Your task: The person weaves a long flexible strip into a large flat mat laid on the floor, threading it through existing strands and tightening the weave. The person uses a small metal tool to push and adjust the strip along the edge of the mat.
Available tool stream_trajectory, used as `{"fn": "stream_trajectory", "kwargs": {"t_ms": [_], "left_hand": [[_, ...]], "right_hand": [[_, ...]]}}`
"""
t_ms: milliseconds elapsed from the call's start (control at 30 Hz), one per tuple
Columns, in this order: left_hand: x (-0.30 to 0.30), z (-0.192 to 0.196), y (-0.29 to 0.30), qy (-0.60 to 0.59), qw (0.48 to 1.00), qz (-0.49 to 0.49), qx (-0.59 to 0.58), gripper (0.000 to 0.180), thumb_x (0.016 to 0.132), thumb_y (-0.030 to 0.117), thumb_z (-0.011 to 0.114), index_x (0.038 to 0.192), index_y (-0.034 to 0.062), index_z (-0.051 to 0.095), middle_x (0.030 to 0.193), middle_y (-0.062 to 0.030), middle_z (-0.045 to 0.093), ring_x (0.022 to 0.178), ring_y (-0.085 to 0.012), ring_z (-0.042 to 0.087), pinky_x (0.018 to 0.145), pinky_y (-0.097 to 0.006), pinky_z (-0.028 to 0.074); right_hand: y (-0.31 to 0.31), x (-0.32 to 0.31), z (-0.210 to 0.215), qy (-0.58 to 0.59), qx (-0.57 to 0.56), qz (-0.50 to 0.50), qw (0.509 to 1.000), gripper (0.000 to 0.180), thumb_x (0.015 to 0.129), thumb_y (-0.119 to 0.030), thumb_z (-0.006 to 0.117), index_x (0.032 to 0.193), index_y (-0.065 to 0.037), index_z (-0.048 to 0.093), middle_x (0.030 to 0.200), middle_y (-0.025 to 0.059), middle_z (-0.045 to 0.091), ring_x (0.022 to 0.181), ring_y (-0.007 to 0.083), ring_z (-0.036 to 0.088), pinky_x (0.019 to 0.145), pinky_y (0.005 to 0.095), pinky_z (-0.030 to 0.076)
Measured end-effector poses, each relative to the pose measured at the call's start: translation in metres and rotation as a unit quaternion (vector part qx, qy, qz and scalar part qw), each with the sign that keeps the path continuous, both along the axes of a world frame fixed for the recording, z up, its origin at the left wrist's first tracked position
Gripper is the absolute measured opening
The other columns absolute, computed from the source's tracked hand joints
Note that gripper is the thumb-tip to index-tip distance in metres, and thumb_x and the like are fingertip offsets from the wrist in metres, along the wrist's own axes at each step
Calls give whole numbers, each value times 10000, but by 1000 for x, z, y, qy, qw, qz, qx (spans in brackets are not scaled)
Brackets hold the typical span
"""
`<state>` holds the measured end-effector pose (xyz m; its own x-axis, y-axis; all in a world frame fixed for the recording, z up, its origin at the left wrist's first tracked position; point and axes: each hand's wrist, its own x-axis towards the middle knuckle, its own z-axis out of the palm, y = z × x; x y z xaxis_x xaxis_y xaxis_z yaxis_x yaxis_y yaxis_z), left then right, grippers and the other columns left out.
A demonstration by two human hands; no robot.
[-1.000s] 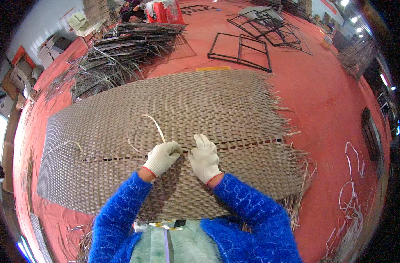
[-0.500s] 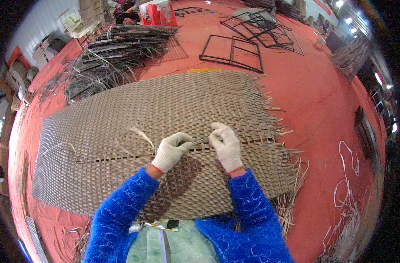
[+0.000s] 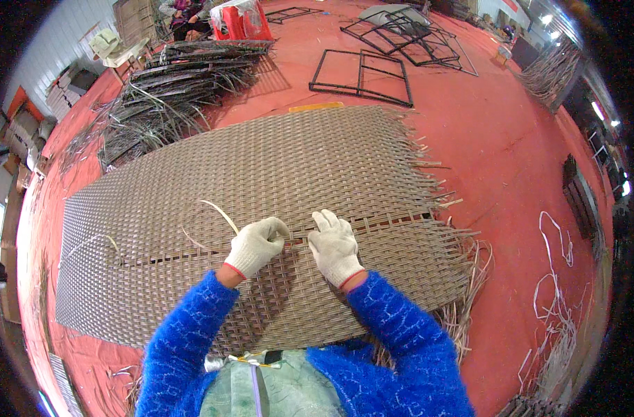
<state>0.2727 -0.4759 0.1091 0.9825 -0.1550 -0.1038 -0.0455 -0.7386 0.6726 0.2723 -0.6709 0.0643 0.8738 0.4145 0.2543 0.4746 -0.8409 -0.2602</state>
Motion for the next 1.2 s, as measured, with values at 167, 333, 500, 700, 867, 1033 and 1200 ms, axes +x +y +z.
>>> {"fn": "stream_trajectory", "kwargs": {"t_ms": [167,333,500,700,867,1033,1200], "left_hand": [[5,-20,2,11,1000,-8,4,138,825,176,600,945,160,667,796,-76,683,747,-244,662,675,-367,517],[5,-30,7,-3,1000,-31,5,132,830,158,616,950,142,670,770,-68,675,691,-201,647,646,-331,505],[9,-25,-4,-36,998,-48,25,135,822,210,664,941,147,664,803,-75,676,756,-257,657,682,-366,511],[17,-17,-43,-90,987,-82,105,189,838,269,668,979,144,669,987,-117,644,937,-332,624,792,-436,496],[27,-17,-64,-9,978,-105,-179,178,913,144,601,1059,75,674,963,-86,688,905,-191,647,806,-311,511],[28,-10,-52,50,971,-45,-228,173,891,207,630,985,69,675,824,-38,681,755,-128,617,715,-285,501],[22,-5,-41,1,999,-39,23,184,794,263,660,907,120,683,771,-99,675,704,-249,656,652,-384,514]], "right_hand": [[12,-6,-12,-21,-43,-18,999,227,816,-291,642,843,-70,690,1379,172,486,1329,319,367,1041,474,306],[13,-1,-23,-17,83,-46,995,188,782,-264,694,792,-78,678,1353,154,515,1317,323,396,1044,466,315],[14,4,-29,-33,209,-92,973,104,719,-127,732,733,-70,647,1223,121,611,1173,308,528,991,423,397],[-28,26,-10,-167,312,-128,926,120,727,-14,664,717,-69,558,1060,114,674,995,297,613,874,404,484],[-69,25,1,49,560,-136,816,67,822,-12,643,800,-49,592,1138,134,650,1038,217,606,905,316,474],[-57,18,-1,67,332,-89,937,102,815,-146,671,842,-47,668,1164,99,644,1057,237,602,901,341,477],[-43,5,-3,-99,46,-7,994,119,750,-210,694,795,-99,689,1187,115,624,1169,295,530,916,423,439]]}}
